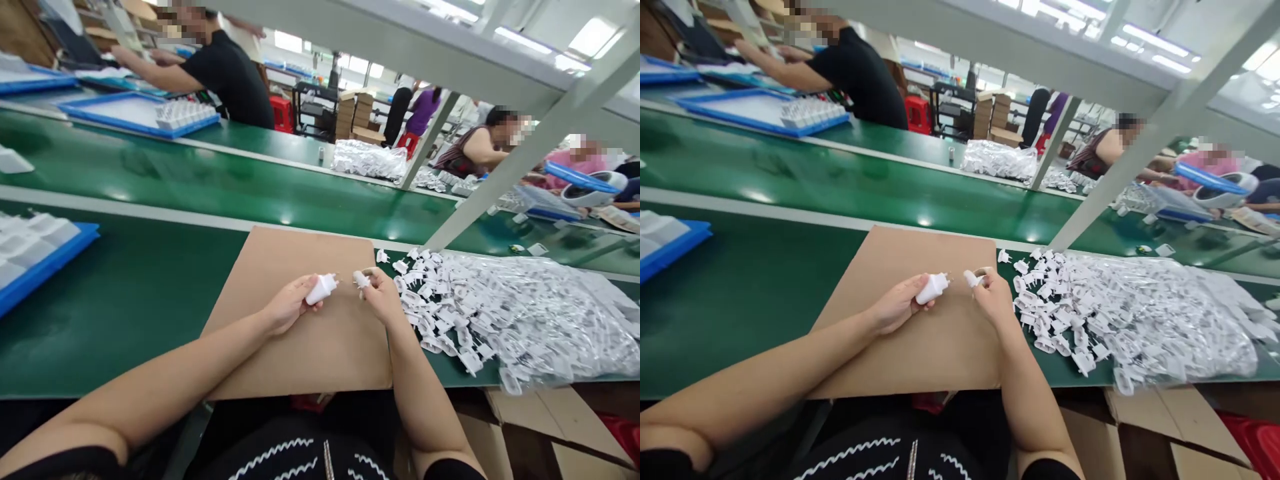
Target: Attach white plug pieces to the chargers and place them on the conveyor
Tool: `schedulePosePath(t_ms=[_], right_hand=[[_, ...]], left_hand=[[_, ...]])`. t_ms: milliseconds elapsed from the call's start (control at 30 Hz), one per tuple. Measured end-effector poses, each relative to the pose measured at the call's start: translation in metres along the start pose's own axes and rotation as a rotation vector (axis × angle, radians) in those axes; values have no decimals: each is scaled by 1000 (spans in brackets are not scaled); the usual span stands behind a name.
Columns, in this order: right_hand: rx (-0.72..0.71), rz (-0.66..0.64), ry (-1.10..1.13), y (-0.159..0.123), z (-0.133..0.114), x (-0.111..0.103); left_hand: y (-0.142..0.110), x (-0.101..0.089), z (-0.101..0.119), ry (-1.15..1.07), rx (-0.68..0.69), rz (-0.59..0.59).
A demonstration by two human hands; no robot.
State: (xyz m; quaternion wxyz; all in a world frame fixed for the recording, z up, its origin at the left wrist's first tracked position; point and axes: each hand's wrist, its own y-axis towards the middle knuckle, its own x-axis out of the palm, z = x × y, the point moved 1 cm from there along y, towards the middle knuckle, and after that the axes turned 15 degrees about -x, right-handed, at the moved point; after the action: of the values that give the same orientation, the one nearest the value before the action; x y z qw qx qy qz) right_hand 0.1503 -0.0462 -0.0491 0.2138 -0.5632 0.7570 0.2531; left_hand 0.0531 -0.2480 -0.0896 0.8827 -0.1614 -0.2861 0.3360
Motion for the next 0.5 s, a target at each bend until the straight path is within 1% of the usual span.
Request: schedulePosePath(t_ms=[33, 67, 100, 133, 200, 267, 333, 433, 500], right_hand=[[-35, 129, -163, 1, 3, 0], [-63, 200, -309, 2, 6, 1], [-83, 205, -421, 2, 9, 3], [-90, 164, -486, 3, 13, 6], [-66, 57, -517, 5, 20, 11], [-49, 32, -494, 7, 26, 15], [-59, 53, -466, 7, 28, 17], [-150, 83, -396, 6, 27, 22], [-237, 90, -352, 5, 26, 28]], left_hand=[[-1, 0, 3, -53, -5, -12], [-3, 0, 6, -87, -12, -22], [-5, 0, 8, -98, -21, -24], [-6, -1, 11, -84, -30, -18], [-5, -6, 18, 13, -38, 24], [4, -16, 30, 172, -18, 104], [23, -27, 48, 311, 40, 187], [67, -48, 79, 388, 130, 309], [98, -60, 100, 503, 208, 467]])
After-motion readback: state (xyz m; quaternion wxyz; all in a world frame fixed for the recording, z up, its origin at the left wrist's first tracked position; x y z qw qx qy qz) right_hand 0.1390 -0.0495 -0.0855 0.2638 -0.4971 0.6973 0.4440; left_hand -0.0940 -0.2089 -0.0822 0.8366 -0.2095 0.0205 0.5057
